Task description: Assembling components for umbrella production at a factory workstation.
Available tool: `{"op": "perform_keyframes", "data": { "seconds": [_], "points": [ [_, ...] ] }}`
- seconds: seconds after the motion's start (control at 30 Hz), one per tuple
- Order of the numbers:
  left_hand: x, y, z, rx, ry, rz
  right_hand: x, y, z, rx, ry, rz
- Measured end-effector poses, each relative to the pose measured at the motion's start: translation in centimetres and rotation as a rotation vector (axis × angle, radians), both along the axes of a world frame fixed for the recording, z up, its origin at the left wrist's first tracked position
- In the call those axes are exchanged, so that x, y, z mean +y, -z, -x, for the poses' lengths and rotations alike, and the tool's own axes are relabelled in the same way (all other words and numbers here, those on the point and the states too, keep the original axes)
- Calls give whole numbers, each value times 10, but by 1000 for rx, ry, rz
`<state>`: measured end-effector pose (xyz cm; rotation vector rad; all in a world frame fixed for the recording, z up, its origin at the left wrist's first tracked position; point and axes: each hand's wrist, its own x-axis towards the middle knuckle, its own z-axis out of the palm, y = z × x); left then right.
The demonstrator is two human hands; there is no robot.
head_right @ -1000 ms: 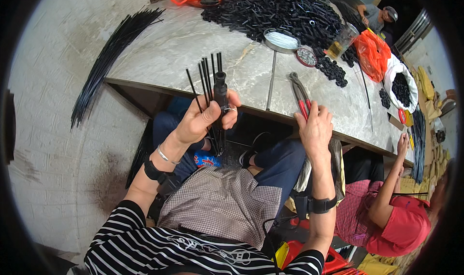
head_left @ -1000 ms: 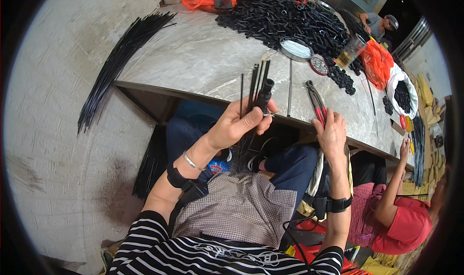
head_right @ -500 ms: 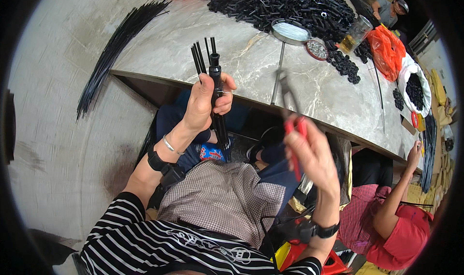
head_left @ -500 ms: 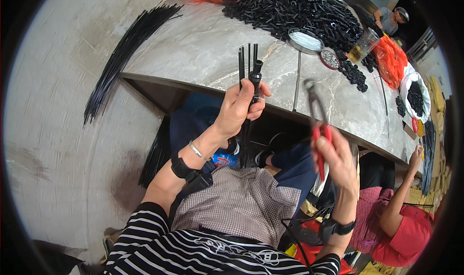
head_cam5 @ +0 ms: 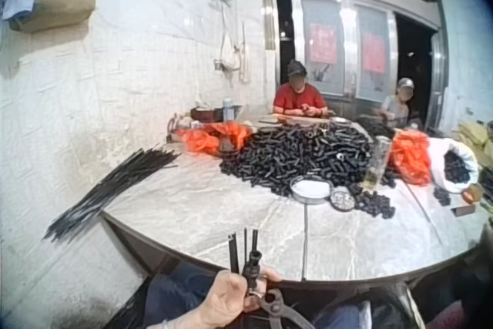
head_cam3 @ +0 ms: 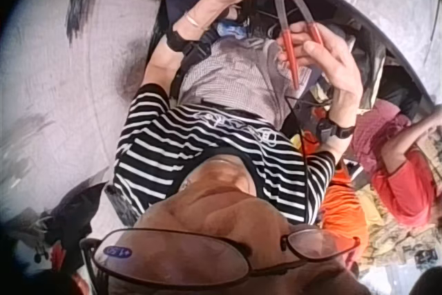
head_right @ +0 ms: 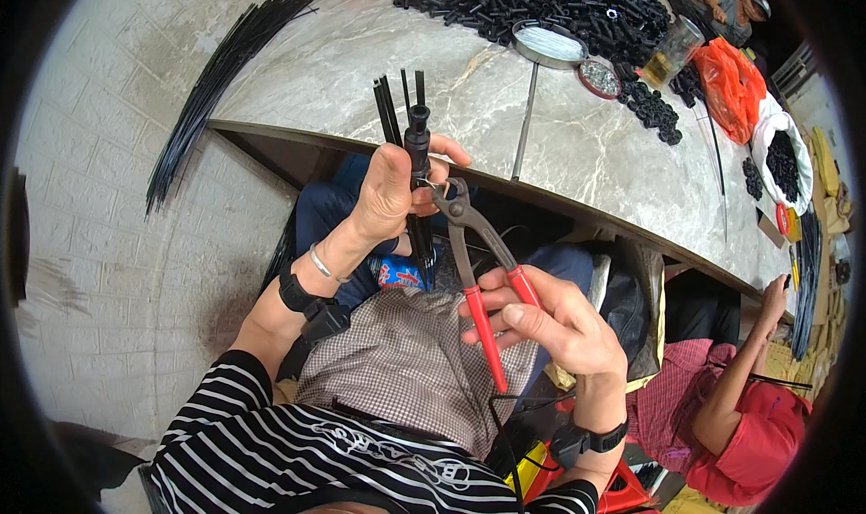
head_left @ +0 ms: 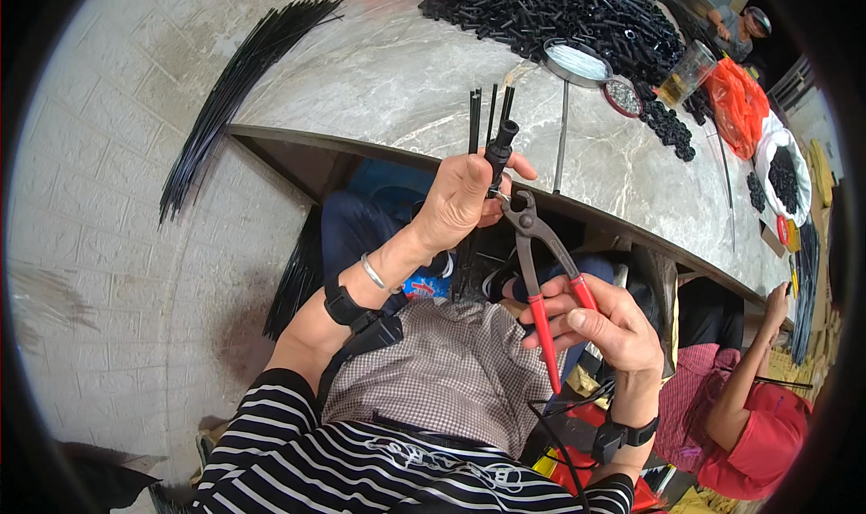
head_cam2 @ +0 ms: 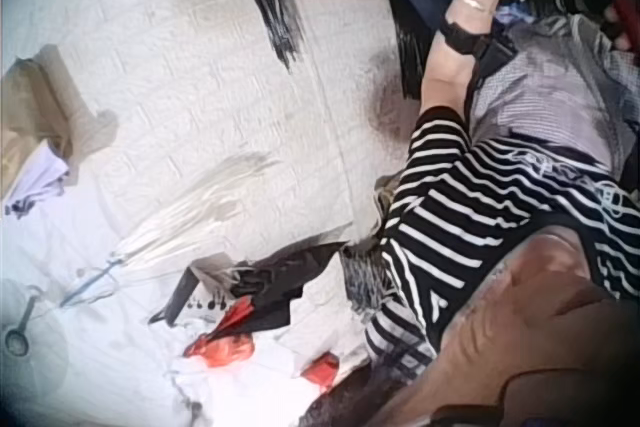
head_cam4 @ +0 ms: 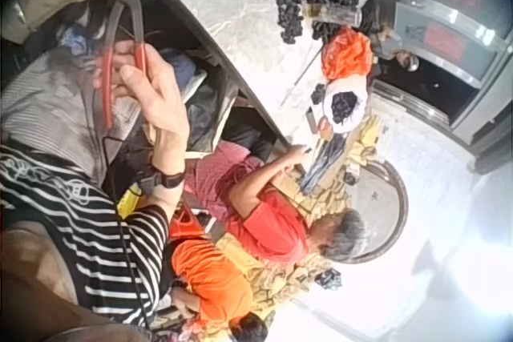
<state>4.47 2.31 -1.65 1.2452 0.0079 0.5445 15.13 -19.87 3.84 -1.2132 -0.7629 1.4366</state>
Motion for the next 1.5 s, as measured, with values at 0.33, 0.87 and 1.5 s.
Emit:
{"op": "perform_keyframes", "data": {
  "seconds": [0.33,0.87,1.5],
  "points": [
    [-3,-5,-1,65,-106,-117,2,-13,-2,-66,-61,16],
    [-4,3,-1,30,-123,-26,-2,-22,13,-185,18,122],
    [-10,4,-3,-61,-158,49,-2,28,39,573,-35,20]
  ]
}}
